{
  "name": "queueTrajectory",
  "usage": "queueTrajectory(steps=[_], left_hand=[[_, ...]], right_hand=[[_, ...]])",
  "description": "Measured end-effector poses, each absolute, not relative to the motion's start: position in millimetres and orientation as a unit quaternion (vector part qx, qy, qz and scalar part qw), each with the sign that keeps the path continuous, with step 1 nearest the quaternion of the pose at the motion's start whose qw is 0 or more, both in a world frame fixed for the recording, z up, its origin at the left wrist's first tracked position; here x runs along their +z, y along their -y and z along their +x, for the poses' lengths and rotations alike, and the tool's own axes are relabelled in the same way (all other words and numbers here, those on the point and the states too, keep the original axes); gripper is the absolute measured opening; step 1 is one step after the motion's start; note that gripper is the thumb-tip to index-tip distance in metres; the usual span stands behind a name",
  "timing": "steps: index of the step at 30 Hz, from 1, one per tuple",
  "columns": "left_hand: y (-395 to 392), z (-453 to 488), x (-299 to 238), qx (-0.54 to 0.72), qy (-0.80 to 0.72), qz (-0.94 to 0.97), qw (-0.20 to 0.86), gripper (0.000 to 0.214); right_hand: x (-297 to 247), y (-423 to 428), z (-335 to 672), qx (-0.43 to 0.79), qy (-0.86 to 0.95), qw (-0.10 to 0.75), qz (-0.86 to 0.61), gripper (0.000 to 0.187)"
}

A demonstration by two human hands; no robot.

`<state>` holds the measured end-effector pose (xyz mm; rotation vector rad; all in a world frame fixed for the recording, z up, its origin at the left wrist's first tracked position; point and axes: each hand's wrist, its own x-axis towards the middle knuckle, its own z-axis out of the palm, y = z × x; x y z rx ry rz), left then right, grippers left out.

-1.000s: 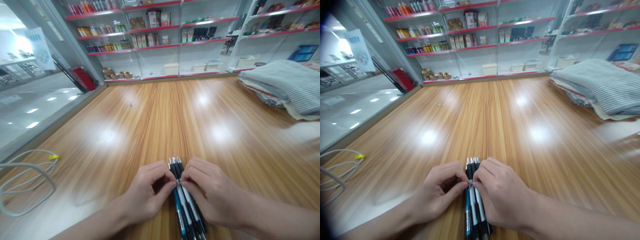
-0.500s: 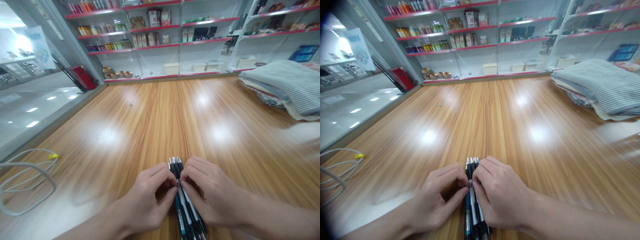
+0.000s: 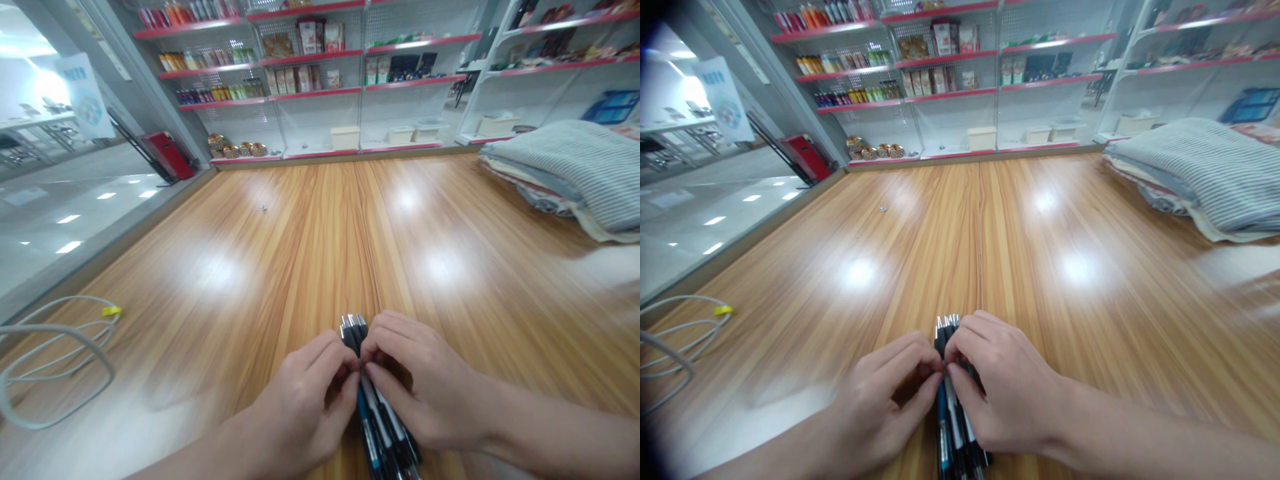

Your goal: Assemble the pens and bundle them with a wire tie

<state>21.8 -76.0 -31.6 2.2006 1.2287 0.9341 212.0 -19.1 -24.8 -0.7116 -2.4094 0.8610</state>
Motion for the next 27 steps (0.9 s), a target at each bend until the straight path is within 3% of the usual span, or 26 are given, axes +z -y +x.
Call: queueTrajectory(steps=[13,20,27], left_hand=[[77.1,19.4,-26.8,0.162,-0.355,0.918,-0.07,0.01],[77.9,17.1,-19.6,0.14,-0.373,0.916,-0.057,0.012],[75.7,20.7,-15.9,0.187,-0.445,0.871,0.092,0.01]], right_hand=[[-25.8,19.7,210.4,0.314,0.878,0.237,-0.272,0.008],[-25.3,17.9,208.9,0.315,0.872,0.23,-0.297,0.007],[-22.3,20.7,208.2,0.318,0.866,0.239,-0.303,0.008]])
